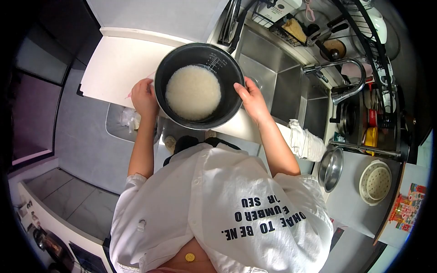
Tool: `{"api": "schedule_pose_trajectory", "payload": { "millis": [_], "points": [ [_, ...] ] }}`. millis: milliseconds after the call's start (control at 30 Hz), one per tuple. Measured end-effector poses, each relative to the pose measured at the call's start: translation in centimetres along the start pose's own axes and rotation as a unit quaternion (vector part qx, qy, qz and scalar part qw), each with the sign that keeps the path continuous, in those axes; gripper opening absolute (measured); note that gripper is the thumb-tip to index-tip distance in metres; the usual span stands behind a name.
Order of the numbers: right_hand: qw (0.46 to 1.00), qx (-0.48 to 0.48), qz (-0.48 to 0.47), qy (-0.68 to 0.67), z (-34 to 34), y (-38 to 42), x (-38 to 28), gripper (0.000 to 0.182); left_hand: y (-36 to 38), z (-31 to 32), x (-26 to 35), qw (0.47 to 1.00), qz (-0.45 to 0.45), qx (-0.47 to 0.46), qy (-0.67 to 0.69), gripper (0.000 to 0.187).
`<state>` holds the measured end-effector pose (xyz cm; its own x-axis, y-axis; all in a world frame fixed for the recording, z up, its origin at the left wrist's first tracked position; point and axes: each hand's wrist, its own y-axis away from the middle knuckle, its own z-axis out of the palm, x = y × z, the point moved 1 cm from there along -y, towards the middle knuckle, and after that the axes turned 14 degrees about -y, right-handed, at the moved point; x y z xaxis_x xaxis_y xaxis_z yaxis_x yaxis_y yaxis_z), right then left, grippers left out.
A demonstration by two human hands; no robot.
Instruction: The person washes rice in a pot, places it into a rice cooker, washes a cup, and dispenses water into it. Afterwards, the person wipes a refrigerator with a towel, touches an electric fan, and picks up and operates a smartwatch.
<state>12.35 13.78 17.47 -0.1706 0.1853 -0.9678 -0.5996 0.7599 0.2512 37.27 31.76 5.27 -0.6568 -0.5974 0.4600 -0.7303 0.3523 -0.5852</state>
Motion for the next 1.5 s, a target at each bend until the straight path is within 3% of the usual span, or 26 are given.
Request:
{"api": "schedule_pose_trajectory", "payload": {
  "millis": [467,533,567,633,667,733,800,833,900,933,1000,1033,1100,1133,1167,1267,1367,1500],
  "points": [
    [1.000,-0.006,-0.008,-0.015,0.1,0.2,-0.1,0.037,0.6,0.3,-0.4,1.000,-0.009,-0.020,0.002,0.017],
    [1.000,-0.010,-0.004,-0.006,-0.2,0.0,0.2,0.036,1.2,0.1,-0.9,0.969,-0.153,-0.055,0.184,0.023],
    [1.000,-0.011,-0.006,-0.010,-0.3,-0.1,0.1,0.036,1.4,-0.5,-0.9,0.970,-0.150,-0.054,0.181,0.023],
    [1.000,-0.011,0.003,-0.024,-0.5,-0.2,0.3,0.036,2.7,-2.3,-0.9,0.877,-0.272,-0.086,0.386,0.039],
    [0.999,-0.010,0.003,-0.030,-0.6,-0.3,0.6,0.036,3.1,-4.2,0.1,0.880,-0.268,-0.088,0.383,0.039],
    [0.998,-0.029,-0.009,-0.059,-0.8,-0.7,1.0,0.036,3.6,-8.4,3.7,0.681,-0.432,-0.233,0.544,0.059],
    [0.996,-0.032,-0.006,-0.081,-0.8,-0.8,0.9,0.036,4.9,-10.4,6.4,0.566,-0.450,-0.313,0.616,0.072],
    [0.995,-0.036,-0.002,-0.096,-0.9,-0.7,1.0,0.036,5.1,-11.2,7.9,0.570,-0.450,-0.313,0.612,0.072],
    [0.994,-0.046,0.009,-0.099,-1.5,-1.0,1.5,0.038,5.3,-12.2,11.0,0.531,-0.450,-0.368,0.617,0.053],
    [0.994,-0.054,0.019,-0.096,-1.7,-1.2,1.8,0.040,5.2,-11.9,11.7,0.537,-0.449,-0.366,0.613,0.053],
    [0.992,-0.066,0.027,-0.101,-2.1,-1.3,2.0,0.042,5.0,-11.3,12.8,0.642,-0.473,-0.361,0.483,0.049],
    [0.989,-0.068,0.060,-0.120,-1.9,-1.2,2.0,0.050,4.8,-11.1,13.0,0.648,-0.470,-0.359,0.480,0.049],
    [0.983,-0.073,0.092,-0.143,-2.0,-1.1,2.4,0.058,4.6,-11.0,13.4,0.592,-0.501,-0.381,0.504,0.044],
    [0.957,-0.115,0.156,-0.218,-1.9,-1.1,3.4,0.067,4.5,-11.1,13.8,0.567,-0.525,-0.373,0.513,0.038],
    [0.919,-0.158,0.216,-0.288,-1.9,-1.1,3.8,0.077,4.4,-11.0,14.0,0.572,-0.523,-0.370,0.512,0.038],
    [0.907,-0.245,0.153,-0.307,-1.7,-1.1,3.5,0.089,4.4,-10.2,13.3,0.560,-0.518,-0.384,0.520,0.039],
    [0.914,-0.236,0.152,-0.294,-2.3,-1.1,4.5,0.093,3.3,-11.4,15.6,0.602,-0.527,-0.370,0.472,0.039],
    [0.867,-0.307,0.195,-0.340,-7.6,-1.4,5.0,0.082,3.4,-11.7,17.9,0.622,-0.535,-0.363,0.442,0.039]
  ]
}}
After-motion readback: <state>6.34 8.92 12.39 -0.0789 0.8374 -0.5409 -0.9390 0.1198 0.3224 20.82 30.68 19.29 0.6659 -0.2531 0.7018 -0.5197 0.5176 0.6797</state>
